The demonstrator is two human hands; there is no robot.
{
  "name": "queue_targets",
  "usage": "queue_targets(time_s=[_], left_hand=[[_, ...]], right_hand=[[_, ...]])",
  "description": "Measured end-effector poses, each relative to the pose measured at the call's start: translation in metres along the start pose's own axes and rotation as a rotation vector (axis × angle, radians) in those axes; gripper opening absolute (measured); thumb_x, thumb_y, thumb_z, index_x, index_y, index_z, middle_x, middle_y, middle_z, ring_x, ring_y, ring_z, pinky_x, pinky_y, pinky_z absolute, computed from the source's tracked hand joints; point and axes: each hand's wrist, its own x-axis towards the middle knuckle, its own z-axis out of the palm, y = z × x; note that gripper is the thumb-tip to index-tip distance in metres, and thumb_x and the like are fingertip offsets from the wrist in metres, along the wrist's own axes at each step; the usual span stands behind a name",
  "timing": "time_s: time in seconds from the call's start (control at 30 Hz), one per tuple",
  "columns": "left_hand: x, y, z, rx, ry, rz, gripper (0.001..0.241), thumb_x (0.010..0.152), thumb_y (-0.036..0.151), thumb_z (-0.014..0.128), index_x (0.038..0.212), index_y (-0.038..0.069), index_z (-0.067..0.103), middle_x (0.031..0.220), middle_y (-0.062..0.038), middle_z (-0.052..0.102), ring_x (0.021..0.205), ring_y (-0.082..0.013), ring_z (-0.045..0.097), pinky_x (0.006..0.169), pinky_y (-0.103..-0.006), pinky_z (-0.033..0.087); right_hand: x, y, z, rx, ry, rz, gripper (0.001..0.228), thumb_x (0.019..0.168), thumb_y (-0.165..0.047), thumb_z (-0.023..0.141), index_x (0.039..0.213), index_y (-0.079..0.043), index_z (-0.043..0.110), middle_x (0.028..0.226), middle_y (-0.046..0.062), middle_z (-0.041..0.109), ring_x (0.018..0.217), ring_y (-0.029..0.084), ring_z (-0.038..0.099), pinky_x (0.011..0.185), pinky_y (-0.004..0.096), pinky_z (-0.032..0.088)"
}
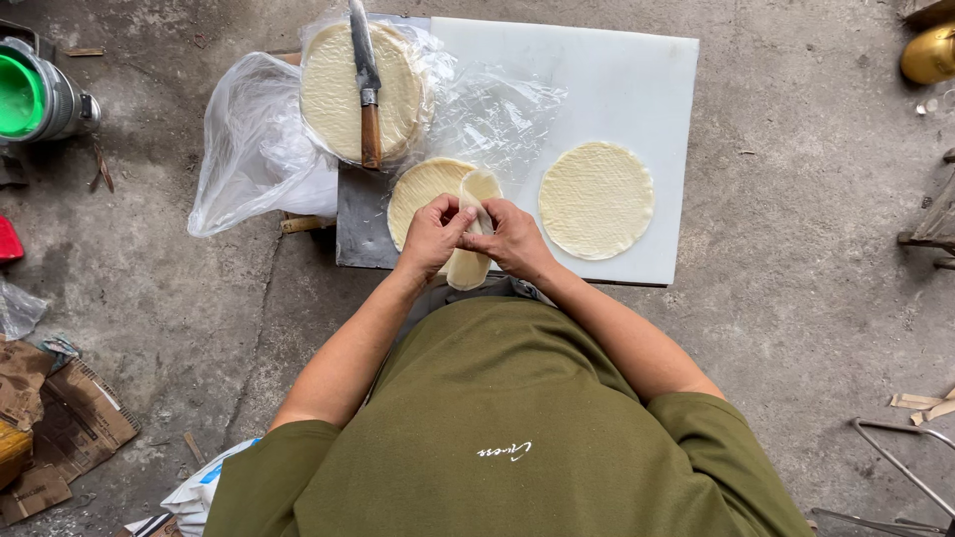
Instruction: The person peels apart thin, circular white layers from a stack by hand and places them on a table.
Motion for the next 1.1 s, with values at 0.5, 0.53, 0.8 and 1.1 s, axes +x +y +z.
queue_targets(time_s=[0.5, 0.53, 0.8, 1.1], left_hand=[[-0.016, 0.043, -0.024, -0.796, -0.125, -0.174, 0.021, 0.098, -0.001, 0.054, 0.119, -0.003, 0.057, 0.113, -0.013, 0.069, 0.099, -0.0176, 0.07, 0.095, -0.0332, 0.058], [-0.013, 0.041, -0.018, -0.773, -0.129, -0.193, 0.022, 0.097, 0.001, 0.055, 0.119, -0.004, 0.058, 0.112, -0.013, 0.07, 0.099, -0.0184, 0.07, 0.094, -0.0342, 0.059], [-0.005, 0.05, 0.007, -0.576, -0.105, -0.169, 0.03, 0.095, 0.013, 0.062, 0.124, 0.008, 0.055, 0.111, -0.007, 0.07, 0.101, -0.015, 0.068, 0.084, -0.033, 0.06], [0.002, 0.059, 0.007, -0.628, -0.027, 0.015, 0.024, 0.102, 0.023, 0.069, 0.113, 0.001, 0.069, 0.099, -0.007, 0.075, 0.085, -0.0124, 0.07, 0.077, -0.0303, 0.059]], right_hand=[[-0.005, 0.016, -0.055, 0.841, -0.049, 0.156, 0.034, 0.1, -0.024, 0.066, 0.124, -0.001, 0.062, 0.106, 0.004, 0.072, 0.094, 0.011, 0.069, 0.086, 0.03, 0.06], [-0.002, 0.014, -0.052, 0.799, -0.062, 0.181, 0.036, 0.098, -0.026, 0.067, 0.125, -0.003, 0.06, 0.106, 0.004, 0.072, 0.094, 0.012, 0.07, 0.086, 0.03, 0.061], [0.002, -0.003, -0.017, 0.48, 0.133, -0.012, 0.041, 0.098, -0.037, 0.069, 0.118, -0.002, 0.071, 0.096, 0.003, 0.075, 0.086, 0.011, 0.068, 0.074, 0.026, 0.057], [-0.002, -0.002, -0.04, 0.479, 0.32, -0.033, 0.038, 0.1, -0.038, 0.066, 0.113, -0.003, 0.073, 0.088, 0.003, 0.073, 0.075, 0.008, 0.065, 0.063, 0.022, 0.054]])
